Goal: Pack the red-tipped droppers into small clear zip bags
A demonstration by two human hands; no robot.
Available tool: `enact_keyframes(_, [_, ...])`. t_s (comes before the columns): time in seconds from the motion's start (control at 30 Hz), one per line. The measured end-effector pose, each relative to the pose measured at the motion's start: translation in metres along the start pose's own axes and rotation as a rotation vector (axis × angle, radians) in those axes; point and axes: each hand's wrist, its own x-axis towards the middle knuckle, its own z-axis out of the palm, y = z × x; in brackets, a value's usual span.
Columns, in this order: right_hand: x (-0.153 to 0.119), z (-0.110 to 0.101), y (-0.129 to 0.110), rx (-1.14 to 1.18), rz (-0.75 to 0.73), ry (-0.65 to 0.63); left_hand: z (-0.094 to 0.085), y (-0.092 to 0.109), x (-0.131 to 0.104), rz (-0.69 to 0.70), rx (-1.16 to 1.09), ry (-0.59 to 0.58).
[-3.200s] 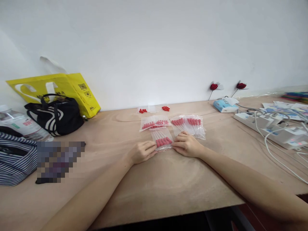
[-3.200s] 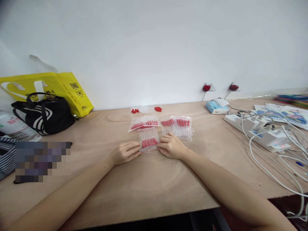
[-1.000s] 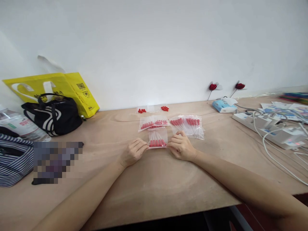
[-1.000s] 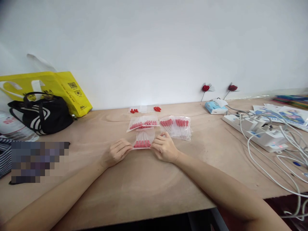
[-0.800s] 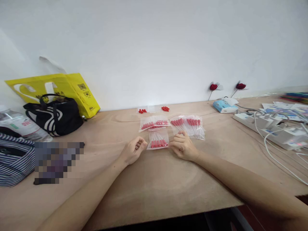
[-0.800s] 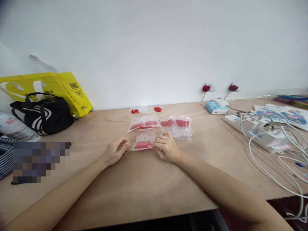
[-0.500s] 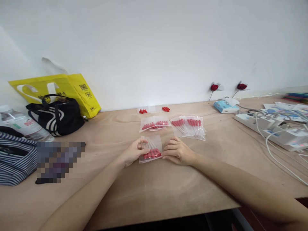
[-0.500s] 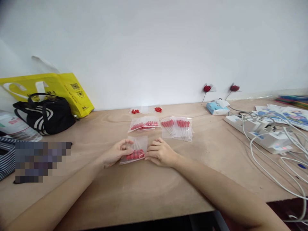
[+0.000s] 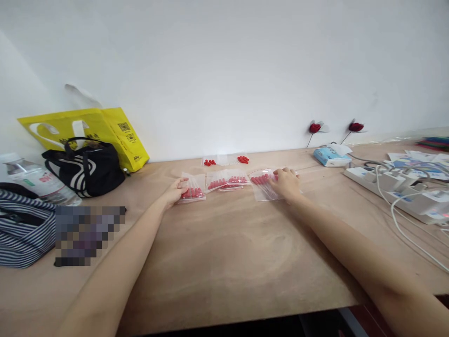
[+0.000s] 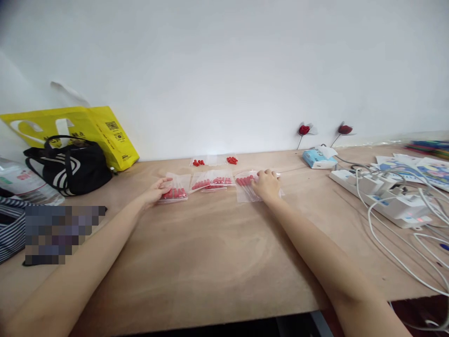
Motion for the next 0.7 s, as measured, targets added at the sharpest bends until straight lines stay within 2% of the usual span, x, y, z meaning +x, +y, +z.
enact_keyframes(0.1, [0.019, 0.004, -0.001, -0.026, 0.07, -0.081, 0.012, -0.005, 0.021, 0.024, 0.103, 0.089])
enact_keyframes(0.2, [0.032, 0.012, -0.005, -0.067, 0.068, -0.16, 0.019, -0.011, 0.028, 0.081, 0.227, 0.228])
enact_keyframes(0.33, [0.048, 0.02, -0.007, -0.108, 0.088, -0.269, 0.022, -0.012, 0.014, 0.191, 0.359, 0.384])
enact_keyframes(0.47, [0.059, 0.022, -0.007, -0.023, 0.124, -0.339, 0.025, -0.01, -0.011, 0.298, 0.44, 0.433])
enact_keyframes(0.57, [0.06, 0.021, -0.006, 0.061, 0.134, -0.251, 0.03, -0.008, -0.028, 0.465, 0.504, 0.426])
enact_keyframes(0.7, [0.058, 0.012, -0.001, 0.188, 0.026, -0.075, 0.04, -0.002, -0.043, 0.732, 0.558, 0.336])
